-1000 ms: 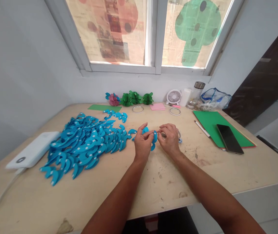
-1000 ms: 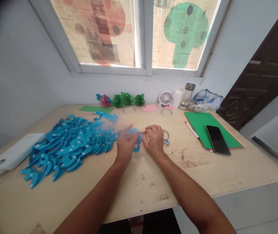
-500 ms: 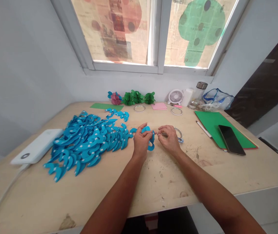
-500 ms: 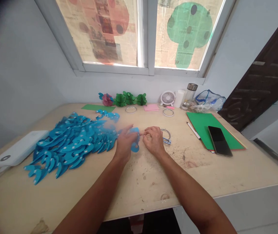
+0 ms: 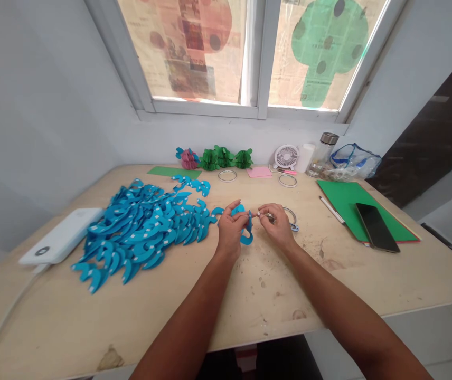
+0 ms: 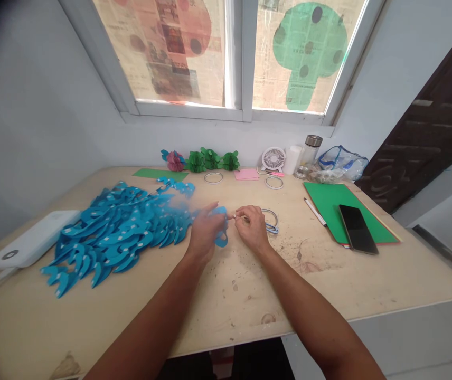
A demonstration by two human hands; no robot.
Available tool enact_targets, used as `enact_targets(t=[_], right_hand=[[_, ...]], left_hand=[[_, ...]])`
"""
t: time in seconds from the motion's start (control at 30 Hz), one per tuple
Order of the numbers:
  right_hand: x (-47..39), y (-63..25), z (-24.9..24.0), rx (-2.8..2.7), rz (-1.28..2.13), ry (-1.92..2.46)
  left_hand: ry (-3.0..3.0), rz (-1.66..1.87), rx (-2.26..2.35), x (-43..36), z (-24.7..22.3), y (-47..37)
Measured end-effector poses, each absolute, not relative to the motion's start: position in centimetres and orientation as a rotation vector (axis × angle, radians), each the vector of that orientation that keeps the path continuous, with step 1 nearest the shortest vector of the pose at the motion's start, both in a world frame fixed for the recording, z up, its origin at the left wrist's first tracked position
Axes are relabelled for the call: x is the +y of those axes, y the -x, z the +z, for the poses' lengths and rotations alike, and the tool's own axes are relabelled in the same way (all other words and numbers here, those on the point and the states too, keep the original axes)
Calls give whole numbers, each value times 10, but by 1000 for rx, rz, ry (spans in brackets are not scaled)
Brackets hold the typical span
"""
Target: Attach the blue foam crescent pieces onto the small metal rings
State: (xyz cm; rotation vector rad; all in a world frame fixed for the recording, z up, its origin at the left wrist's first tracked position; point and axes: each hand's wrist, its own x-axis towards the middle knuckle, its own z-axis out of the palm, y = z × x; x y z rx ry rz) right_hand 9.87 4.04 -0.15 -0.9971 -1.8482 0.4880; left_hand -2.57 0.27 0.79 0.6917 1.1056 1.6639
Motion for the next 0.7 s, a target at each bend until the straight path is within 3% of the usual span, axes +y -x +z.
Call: enact_targets(t=[0.43, 0.7], right_hand=[[36, -99, 2, -1815, 502, 942], [30, -94, 4, -2092, 607, 765]], left_hand=[[-645, 1755, 1138, 4, 6, 27], [-584, 1851, 1161, 8, 1, 31]])
